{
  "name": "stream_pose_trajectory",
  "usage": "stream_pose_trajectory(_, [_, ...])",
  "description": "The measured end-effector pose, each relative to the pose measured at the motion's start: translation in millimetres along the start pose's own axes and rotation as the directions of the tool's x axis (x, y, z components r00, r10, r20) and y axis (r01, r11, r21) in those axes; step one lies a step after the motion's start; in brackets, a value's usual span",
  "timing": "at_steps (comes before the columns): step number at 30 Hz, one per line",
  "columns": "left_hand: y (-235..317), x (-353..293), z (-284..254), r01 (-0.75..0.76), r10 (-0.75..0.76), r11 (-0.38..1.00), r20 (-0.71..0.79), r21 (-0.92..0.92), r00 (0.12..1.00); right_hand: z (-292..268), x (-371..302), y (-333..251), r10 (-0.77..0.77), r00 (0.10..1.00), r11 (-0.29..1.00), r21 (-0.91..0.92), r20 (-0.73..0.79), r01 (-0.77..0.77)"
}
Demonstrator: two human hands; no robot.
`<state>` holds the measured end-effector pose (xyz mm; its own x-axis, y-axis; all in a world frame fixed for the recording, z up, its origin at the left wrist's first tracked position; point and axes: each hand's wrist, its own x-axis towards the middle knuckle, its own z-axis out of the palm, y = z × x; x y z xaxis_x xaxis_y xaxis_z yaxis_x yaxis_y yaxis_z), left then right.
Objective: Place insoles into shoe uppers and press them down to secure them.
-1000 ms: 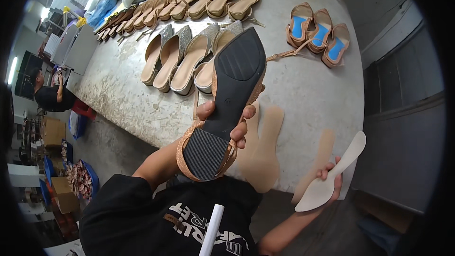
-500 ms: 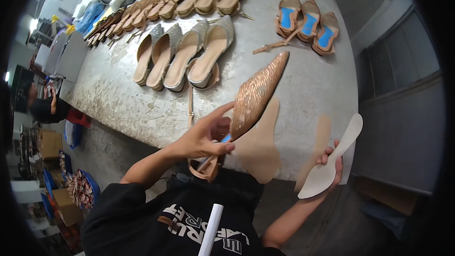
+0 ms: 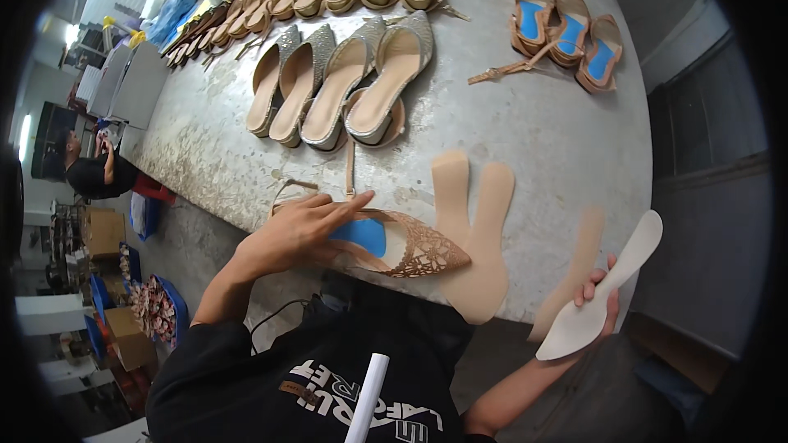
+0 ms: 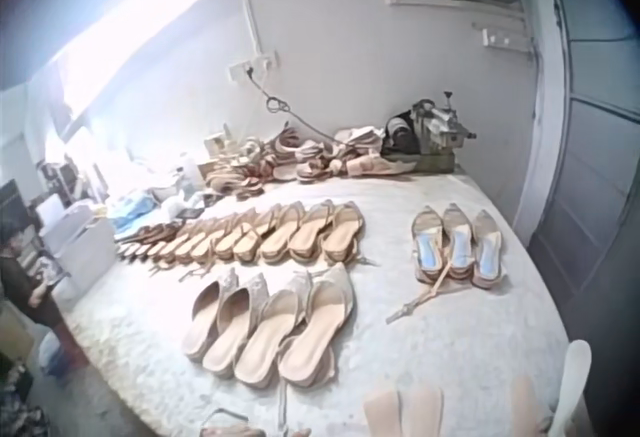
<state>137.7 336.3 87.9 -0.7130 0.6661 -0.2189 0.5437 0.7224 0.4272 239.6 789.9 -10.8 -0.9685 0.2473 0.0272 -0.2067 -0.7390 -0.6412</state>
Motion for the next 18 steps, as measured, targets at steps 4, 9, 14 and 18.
stream_pose_trajectory(4, [-16, 4, 17, -0.086, 0.089, 0.995, -0.063, 0.05, 0.994, 0, 0, -1, 0.007, 1.0, 1.0, -0.009, -0.002, -0.007])
stream_pose_trajectory(9, [-20, 3, 9, -0.089, 0.089, 0.996, -0.01, 0.012, 0.996, -2, 0, 0, -0.009, 1.0, 0.999, -0.045, -0.027, 0.007])
stream_pose_trajectory(14, [-13, 2, -1, -0.182, 0.182, 0.978, 0.013, 0.104, 0.983, -2, -1, 5, -0.021, 0.999, 0.999, -0.031, -0.028, 0.02])
stream_pose_trajectory(18, [10, -2, -19, -0.233, 0.21, 0.96, -0.15, -0.156, 0.966, -21, -2, -2, -0.018, 1.0, 0.996, -0.089, -0.023, 0.016])
